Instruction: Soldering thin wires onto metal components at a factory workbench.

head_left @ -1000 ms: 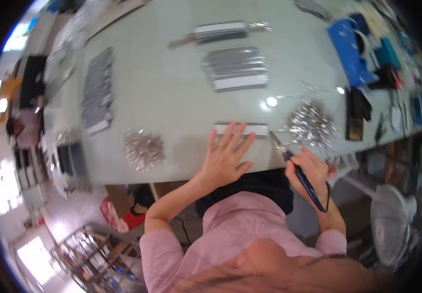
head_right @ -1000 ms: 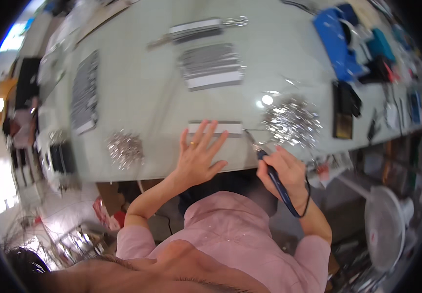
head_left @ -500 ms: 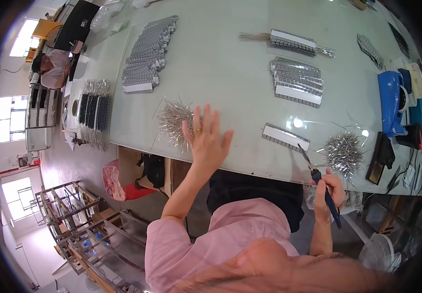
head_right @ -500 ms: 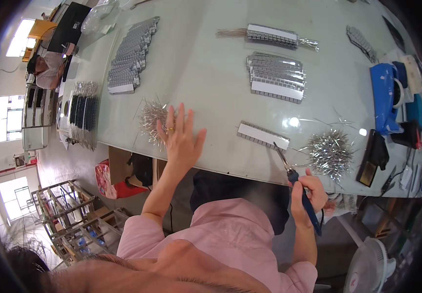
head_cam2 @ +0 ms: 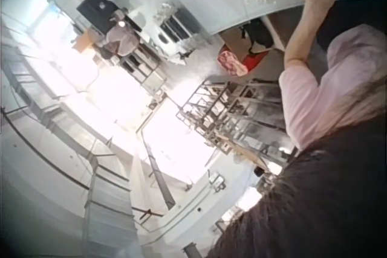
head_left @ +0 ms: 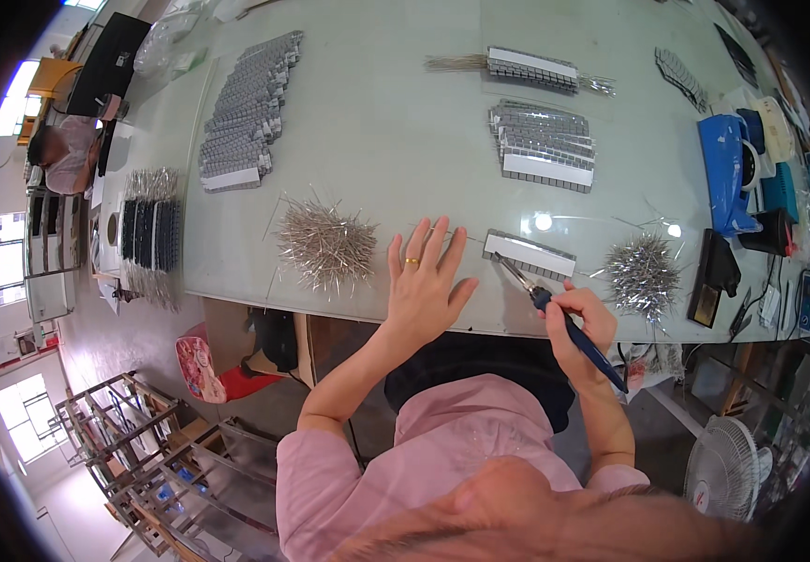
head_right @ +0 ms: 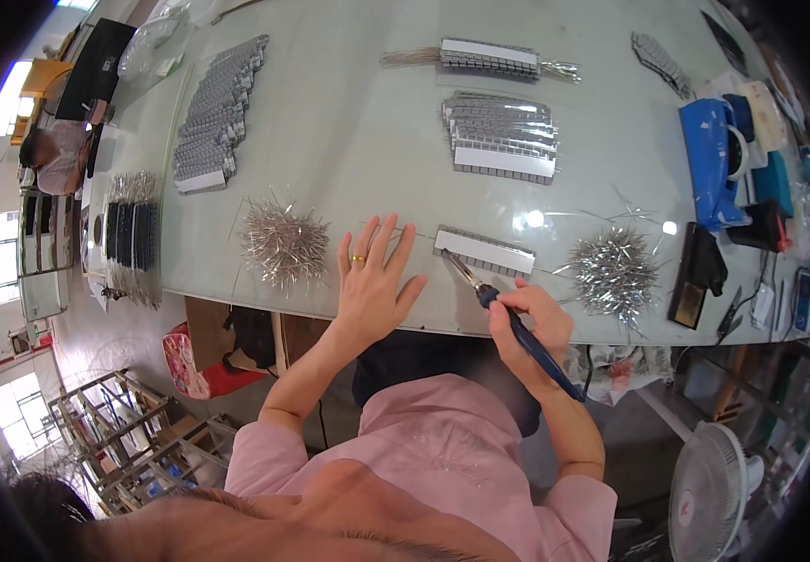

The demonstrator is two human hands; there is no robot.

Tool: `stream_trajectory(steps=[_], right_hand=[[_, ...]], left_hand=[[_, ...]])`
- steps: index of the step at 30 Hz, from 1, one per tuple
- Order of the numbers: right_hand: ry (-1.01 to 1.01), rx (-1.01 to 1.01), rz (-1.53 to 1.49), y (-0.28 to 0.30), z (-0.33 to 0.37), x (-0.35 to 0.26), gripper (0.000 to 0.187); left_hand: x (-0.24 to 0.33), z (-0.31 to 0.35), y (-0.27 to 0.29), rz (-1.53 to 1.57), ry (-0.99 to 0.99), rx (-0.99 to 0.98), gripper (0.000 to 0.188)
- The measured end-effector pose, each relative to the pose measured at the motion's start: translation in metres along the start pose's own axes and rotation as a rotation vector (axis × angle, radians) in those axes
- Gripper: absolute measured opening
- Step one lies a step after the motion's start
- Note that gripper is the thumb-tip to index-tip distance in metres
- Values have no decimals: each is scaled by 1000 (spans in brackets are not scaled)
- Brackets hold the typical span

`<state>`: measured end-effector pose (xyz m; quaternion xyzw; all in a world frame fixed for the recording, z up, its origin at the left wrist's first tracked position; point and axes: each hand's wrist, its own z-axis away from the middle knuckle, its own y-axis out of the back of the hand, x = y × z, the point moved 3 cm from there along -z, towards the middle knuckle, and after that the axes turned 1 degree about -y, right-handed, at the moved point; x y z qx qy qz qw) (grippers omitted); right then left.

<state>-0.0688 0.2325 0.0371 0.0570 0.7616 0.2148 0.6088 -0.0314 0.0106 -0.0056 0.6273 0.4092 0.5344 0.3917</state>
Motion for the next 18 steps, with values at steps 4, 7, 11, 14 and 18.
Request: stream_trajectory(steps=[4, 7, 11, 14, 18], right_hand=[[6, -38, 29, -9, -8, -4, 5], [25, -54, 44, -15, -13, -5, 3], [38, -48, 28, -21, -18, -8, 4], [56, -44, 35, -23, -19, -9, 5], [54, -52, 46, -24, -21, -10, 6]], left_hand=[[1, -1, 1, 9, -15, 6, 64], [1, -1, 0, 6, -25, 8, 64], [1, -2, 0, 8, -34, 10, 64], [2, -3, 1, 10, -36, 1, 64], [1, -2, 2, 14, -40, 2, 65]])
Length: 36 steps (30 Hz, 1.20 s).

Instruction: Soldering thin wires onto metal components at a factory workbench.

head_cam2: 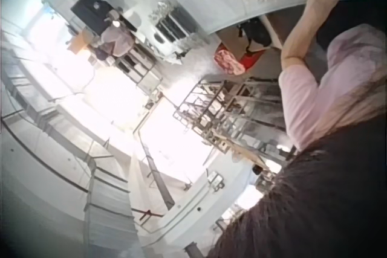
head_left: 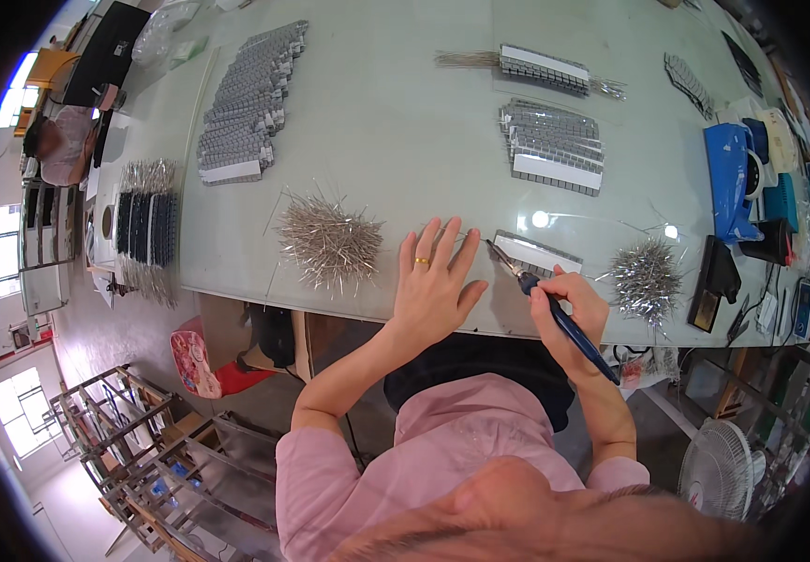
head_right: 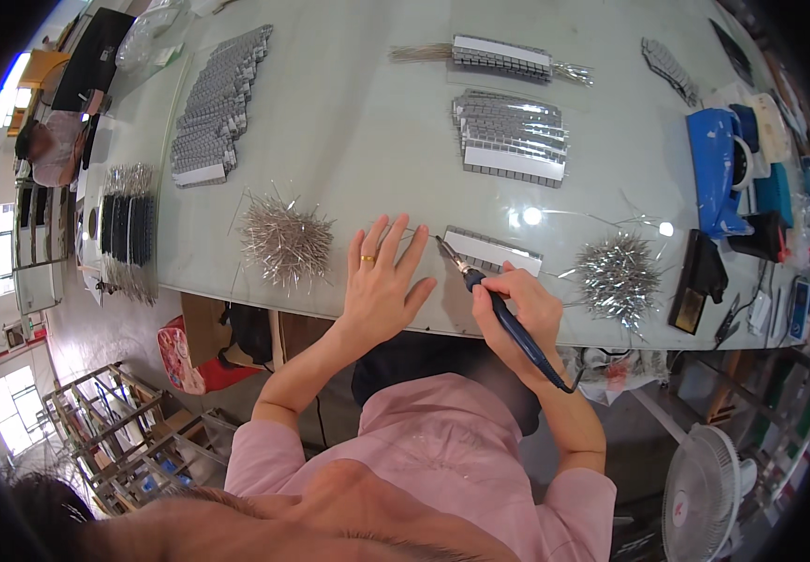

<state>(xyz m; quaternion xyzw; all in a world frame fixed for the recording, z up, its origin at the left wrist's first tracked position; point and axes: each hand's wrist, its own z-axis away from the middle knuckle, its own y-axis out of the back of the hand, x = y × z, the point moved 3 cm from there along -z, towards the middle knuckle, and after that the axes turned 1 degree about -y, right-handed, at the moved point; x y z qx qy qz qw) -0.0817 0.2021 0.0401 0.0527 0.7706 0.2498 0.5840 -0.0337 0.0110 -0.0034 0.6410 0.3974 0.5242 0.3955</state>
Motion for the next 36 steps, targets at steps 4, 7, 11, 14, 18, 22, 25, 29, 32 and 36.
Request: stream_trajectory(steps=[4, 7, 11, 14, 18, 22, 25, 29, 32, 36], right_hand=[[117, -10, 79, -3, -4, -9, 12], [258, -12, 182, -5, -6, -15, 15], [99, -16, 24, 4, -6, 7, 12], [-68, -11, -81, 6, 0, 21, 11], [-213, 199, -488, 17, 8, 37, 5], [-111, 334, -421, 51, 16, 40, 5], [-168, 372, -397, 64, 26, 47, 4], [-201, 425, -397, 70, 42, 61, 5], [-226, 466, -416, 75, 51, 67, 6], [-241, 514, -417, 86, 57, 72, 5]], left_hand=[[-1, 1, 0, 8, -2, 2, 65], [0, 2, 4, -7, -5, 40, 66], [0, 16, 10, 50, -29, 195, 62], [16, 23, 10, 142, -214, 336, 44], [42, 9, 1, 258, -331, 155, 45], [61, -19, -8, 159, -326, 37, 74], [64, -29, -16, 126, -289, -69, 88], [63, -25, -22, 62, -286, -128, 89], [65, -24, -25, 2, -300, -128, 89], [66, -24, -22, -22, -289, -153, 91]])
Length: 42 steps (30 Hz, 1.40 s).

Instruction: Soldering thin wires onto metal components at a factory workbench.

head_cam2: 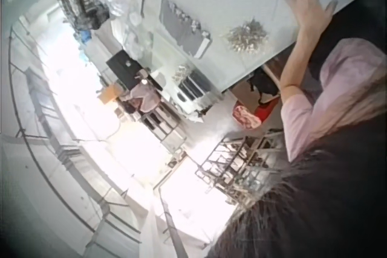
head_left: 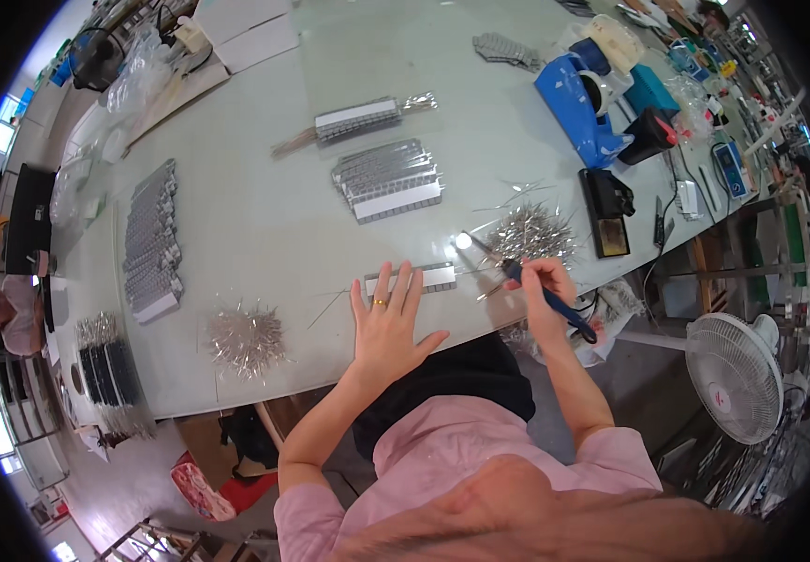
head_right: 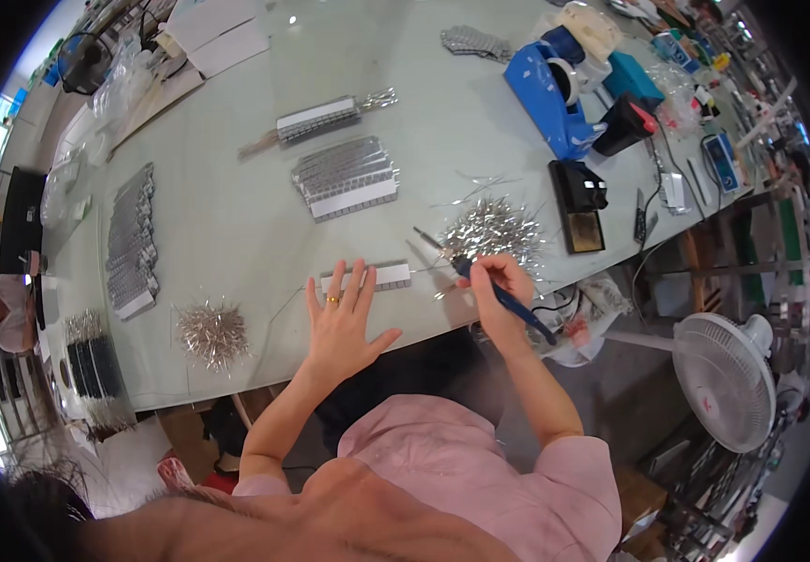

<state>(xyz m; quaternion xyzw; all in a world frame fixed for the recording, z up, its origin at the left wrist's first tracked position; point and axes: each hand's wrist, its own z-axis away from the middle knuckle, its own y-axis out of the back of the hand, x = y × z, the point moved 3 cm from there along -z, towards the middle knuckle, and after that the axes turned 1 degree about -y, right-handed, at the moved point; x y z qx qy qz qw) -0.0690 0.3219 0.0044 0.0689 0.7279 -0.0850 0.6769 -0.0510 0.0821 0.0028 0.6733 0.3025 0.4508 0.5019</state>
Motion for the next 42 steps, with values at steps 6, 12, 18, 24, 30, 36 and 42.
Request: stream_trajectory(steps=[6, 12, 18, 24, 30, 36, 42], right_hand=[[7, 22, 67, 13, -2, 4, 6], [10, 9, 46, 10, -2, 8, 5], [-75, 106, 5, 12, -2, 6, 5], [2, 126, -124, 13, -8, 25, 7], [10, 182, -114, 18, -9, 26, 3], [37, 179, -91, 22, -6, 38, 6], [51, 170, -17, 20, -3, 42, 5]], left_hand=[[-3, 12, 4, 29, 16, -17, 93], [-6, 33, 0, 45, -19, 11, 84], [3, 59, -9, -133, -358, 258, 33], [5, 44, 8, 100, -340, 175, 26], [-42, -48, 65, 255, -220, 247, 19], [-129, -190, 72, -26, -239, 642, 18], [-161, -231, 46, -316, -240, 547, 23]])
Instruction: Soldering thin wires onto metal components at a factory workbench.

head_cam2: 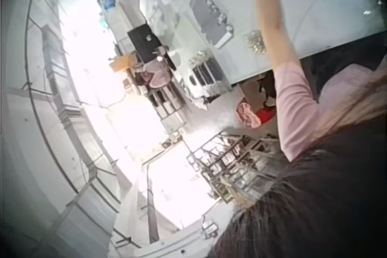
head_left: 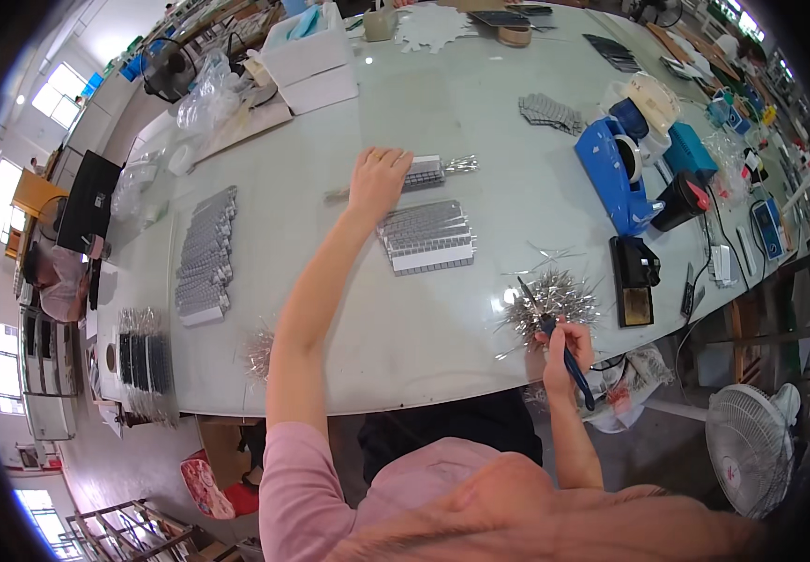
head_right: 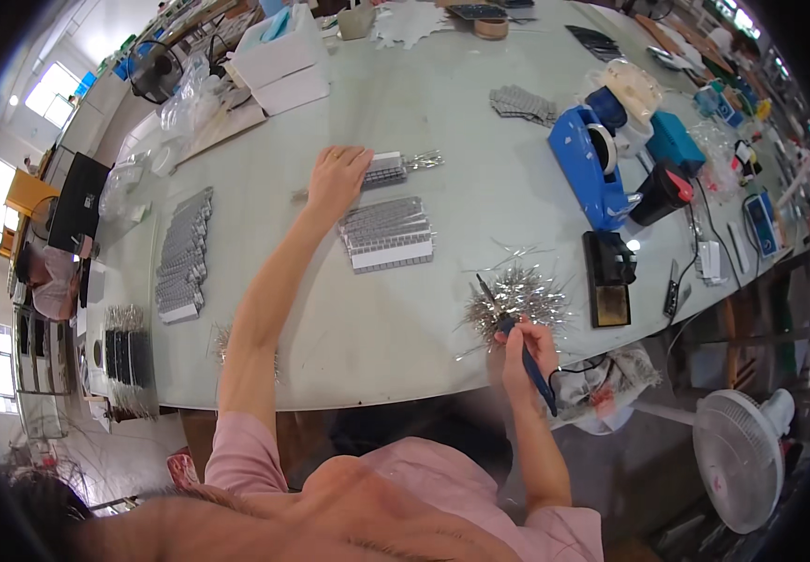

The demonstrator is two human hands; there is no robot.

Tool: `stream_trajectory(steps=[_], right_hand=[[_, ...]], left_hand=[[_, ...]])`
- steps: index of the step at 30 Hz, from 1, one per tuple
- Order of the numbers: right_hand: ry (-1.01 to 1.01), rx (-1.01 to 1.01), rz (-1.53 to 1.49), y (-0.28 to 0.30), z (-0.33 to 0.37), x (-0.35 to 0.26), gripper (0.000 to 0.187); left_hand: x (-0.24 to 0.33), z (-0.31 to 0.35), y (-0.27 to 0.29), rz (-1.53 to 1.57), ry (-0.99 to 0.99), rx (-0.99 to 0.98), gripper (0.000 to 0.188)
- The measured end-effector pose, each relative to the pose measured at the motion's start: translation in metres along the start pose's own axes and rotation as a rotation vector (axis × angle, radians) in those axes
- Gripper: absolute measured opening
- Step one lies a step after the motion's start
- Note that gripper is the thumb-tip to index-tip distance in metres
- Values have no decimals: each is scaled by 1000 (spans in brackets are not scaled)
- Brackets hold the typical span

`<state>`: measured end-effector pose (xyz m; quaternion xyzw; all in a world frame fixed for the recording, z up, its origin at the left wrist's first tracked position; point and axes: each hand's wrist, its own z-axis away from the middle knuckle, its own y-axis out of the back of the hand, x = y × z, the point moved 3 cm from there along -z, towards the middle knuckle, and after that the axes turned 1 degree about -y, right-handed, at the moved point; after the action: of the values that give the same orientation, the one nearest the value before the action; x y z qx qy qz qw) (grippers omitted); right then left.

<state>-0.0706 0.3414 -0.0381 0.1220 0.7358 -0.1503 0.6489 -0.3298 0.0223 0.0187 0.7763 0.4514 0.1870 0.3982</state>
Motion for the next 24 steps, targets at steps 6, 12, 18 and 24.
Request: stream_trajectory(steps=[6, 12, 18, 24], right_hand=[[35, -27, 89, 2, -7, -7, 4], [40, -7, 65, -4, -5, -11, 7], [11, -14, -13, -8, -1, -8, 6], [46, -56, -17, -4, 6, -8, 7]], left_hand=[[43, 18, 21, 38, 33, -85, 36], [119, 79, 71, 168, 19, -469, 57], [142, 130, 99, 206, 78, -635, 66], [179, 173, 144, 269, 111, -727, 68]])
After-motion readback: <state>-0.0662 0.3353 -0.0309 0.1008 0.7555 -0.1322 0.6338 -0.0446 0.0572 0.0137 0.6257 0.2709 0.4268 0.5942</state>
